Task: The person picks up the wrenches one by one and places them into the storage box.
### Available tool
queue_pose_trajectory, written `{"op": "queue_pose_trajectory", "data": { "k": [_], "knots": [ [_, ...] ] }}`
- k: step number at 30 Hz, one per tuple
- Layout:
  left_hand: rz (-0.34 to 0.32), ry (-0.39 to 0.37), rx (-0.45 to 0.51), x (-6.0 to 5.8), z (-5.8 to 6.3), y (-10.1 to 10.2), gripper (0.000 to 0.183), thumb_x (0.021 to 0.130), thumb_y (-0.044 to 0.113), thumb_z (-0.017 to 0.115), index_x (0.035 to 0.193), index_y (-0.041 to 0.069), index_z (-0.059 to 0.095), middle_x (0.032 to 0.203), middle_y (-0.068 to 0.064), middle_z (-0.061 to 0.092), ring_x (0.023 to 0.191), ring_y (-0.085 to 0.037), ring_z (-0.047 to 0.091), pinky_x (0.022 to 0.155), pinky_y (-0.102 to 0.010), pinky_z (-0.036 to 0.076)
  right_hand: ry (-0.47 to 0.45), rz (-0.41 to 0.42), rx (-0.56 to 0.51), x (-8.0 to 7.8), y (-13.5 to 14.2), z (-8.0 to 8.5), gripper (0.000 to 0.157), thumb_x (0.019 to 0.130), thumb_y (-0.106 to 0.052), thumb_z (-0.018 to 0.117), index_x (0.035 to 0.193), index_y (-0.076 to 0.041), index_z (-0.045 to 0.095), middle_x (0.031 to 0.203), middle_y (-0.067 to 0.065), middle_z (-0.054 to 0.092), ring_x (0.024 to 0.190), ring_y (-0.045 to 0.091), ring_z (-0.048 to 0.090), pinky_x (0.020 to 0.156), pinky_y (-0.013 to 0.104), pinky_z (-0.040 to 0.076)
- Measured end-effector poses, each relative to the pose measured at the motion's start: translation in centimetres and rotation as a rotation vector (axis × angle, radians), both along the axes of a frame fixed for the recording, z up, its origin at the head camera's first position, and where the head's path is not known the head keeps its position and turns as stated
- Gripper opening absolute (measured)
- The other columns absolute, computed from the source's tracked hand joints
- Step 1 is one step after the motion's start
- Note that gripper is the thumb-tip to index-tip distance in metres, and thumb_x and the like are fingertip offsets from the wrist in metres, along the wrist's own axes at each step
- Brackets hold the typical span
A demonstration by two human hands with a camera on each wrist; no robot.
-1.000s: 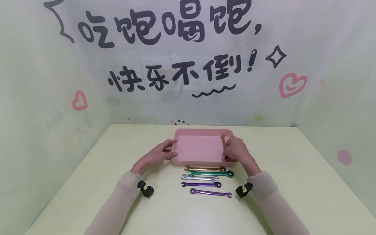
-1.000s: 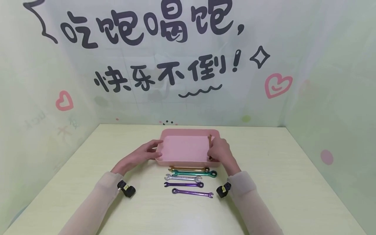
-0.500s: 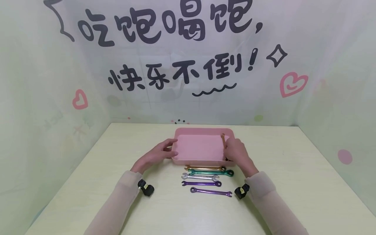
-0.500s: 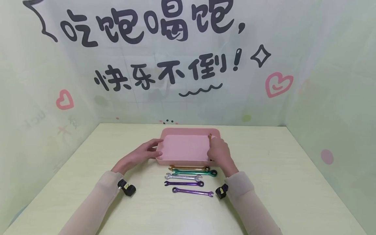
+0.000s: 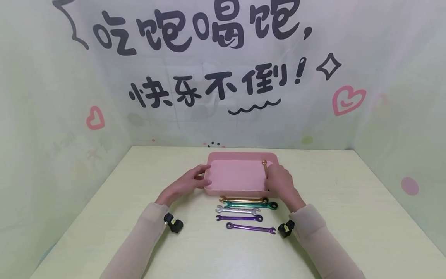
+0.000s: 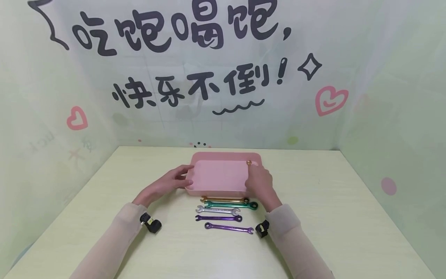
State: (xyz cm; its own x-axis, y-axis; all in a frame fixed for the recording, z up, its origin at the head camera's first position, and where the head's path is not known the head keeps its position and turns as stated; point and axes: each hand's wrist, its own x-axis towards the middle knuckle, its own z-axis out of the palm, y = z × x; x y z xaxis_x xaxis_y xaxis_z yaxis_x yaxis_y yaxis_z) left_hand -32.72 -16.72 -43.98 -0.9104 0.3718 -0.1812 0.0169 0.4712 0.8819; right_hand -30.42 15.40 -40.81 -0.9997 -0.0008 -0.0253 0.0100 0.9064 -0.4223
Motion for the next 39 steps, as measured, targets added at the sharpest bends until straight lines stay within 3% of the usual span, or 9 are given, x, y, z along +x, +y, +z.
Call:
{"op": "queue_pose_trajectory", "data": {
  "k": [4, 7, 13, 18, 21, 23, 28, 39],
  "knots": [
    [0.0, 0.002, -0.007, -0.1, 0.0, 0.0, 0.072, 0.099, 0.03, 0.069, 0.162, 0.022, 0.034, 0.162, -0.011, 0.042, 0.145, -0.035, 0.045, 0.121, -0.055, 0.039, 0.075, 0.043, -0.021, 0.2, 0.0, 1.0, 0.016, 0.095, -0.006, 0.069, 0.108, 0.001, 0.074, 0.087, 0.014, 0.071, 0.065, 0.021, 0.06, 0.054, 0.024, 0.046],
    [0.006, 0.004, -0.012, -0.2, 0.0, 0.0, 0.071, 0.099, 0.031, 0.069, 0.161, 0.022, 0.035, 0.161, -0.011, 0.042, 0.145, -0.035, 0.045, 0.121, -0.054, 0.04, 0.134, 0.098, -0.059, 0.9, 0.0, 2.2, 0.02, 0.092, -0.01, 0.073, 0.11, -0.002, 0.075, 0.1, 0.012, 0.075, 0.075, 0.022, 0.064, 0.063, 0.028, 0.055],
    [-0.01, 0.014, -0.014, -0.3, 0.2, 0.1, 0.072, 0.1, 0.033, 0.069, 0.162, 0.021, 0.034, 0.163, -0.012, 0.04, 0.147, -0.036, 0.044, 0.121, -0.055, 0.039, 0.198, 0.262, -0.067, 3.2, 0.0, 3.8, 0.016, 0.091, -0.016, 0.077, 0.104, -0.007, 0.079, 0.093, 0.005, 0.074, 0.076, 0.017, 0.064, 0.065, 0.028, 0.056],
    [-0.011, 0.02, -0.012, -0.4, 0.1, 0.3, 0.071, 0.1, 0.032, 0.069, 0.161, 0.023, 0.035, 0.164, -0.011, 0.04, 0.148, -0.036, 0.043, 0.122, -0.056, 0.038, 0.183, 0.493, -0.032, 5.4, 0.0, 4.1, 0.007, 0.09, -0.015, 0.079, 0.096, -0.012, 0.078, 0.085, -0.003, 0.074, 0.072, 0.008, 0.063, 0.063, 0.024, 0.055],
    [-0.003, 0.005, -0.003, -0.3, 0.0, 0.3, 0.071, 0.099, 0.031, 0.07, 0.161, 0.023, 0.036, 0.164, -0.01, 0.04, 0.149, -0.036, 0.042, 0.123, -0.056, 0.036, 0.112, 0.651, 0.009, 6.3, -0.1, 3.8, 0.004, 0.089, -0.015, 0.08, 0.09, -0.016, 0.077, 0.081, -0.01, 0.072, 0.072, 0.003, 0.061, 0.066, 0.021, 0.055],
    [-0.009, 0.001, 0.001, -0.2, -0.1, 0.2, 0.072, 0.099, 0.031, 0.07, 0.161, 0.022, 0.035, 0.164, -0.011, 0.039, 0.149, -0.036, 0.042, 0.123, -0.057, 0.035, 0.018, 0.724, 0.013, 6.7, -0.3, 3.6, 0.005, 0.088, -0.013, 0.079, 0.088, -0.017, 0.076, 0.078, -0.013, 0.07, 0.07, 0.001, 0.06, 0.065, 0.02, 0.054],
    [0.004, -0.006, 0.002, 0.1, 0.0, 0.0, 0.071, 0.099, 0.03, 0.07, 0.161, 0.022, 0.035, 0.164, -0.01, 0.039, 0.148, -0.036, 0.042, 0.123, -0.058, 0.034, -0.144, 0.8, 0.032, 7.3, -1.3, 3.1, 0.01, 0.084, -0.011, 0.082, 0.083, -0.018, 0.076, 0.074, -0.016, 0.066, 0.068, 0.0, 0.058, 0.064, 0.02, 0.052],
    [0.002, 0.007, -0.003, 0.0, 0.1, -0.1, 0.071, 0.1, 0.03, 0.069, 0.161, 0.022, 0.035, 0.165, -0.011, 0.038, 0.148, -0.037, 0.043, 0.122, -0.057, 0.037, -0.124, 0.839, 0.199, 7.6, -2.9, 1.2, 0.021, 0.076, -0.015, 0.091, 0.077, -0.022, 0.071, 0.068, -0.017, 0.057, 0.064, 0.001, 0.048, 0.064, 0.019, 0.043]
  ]
}}
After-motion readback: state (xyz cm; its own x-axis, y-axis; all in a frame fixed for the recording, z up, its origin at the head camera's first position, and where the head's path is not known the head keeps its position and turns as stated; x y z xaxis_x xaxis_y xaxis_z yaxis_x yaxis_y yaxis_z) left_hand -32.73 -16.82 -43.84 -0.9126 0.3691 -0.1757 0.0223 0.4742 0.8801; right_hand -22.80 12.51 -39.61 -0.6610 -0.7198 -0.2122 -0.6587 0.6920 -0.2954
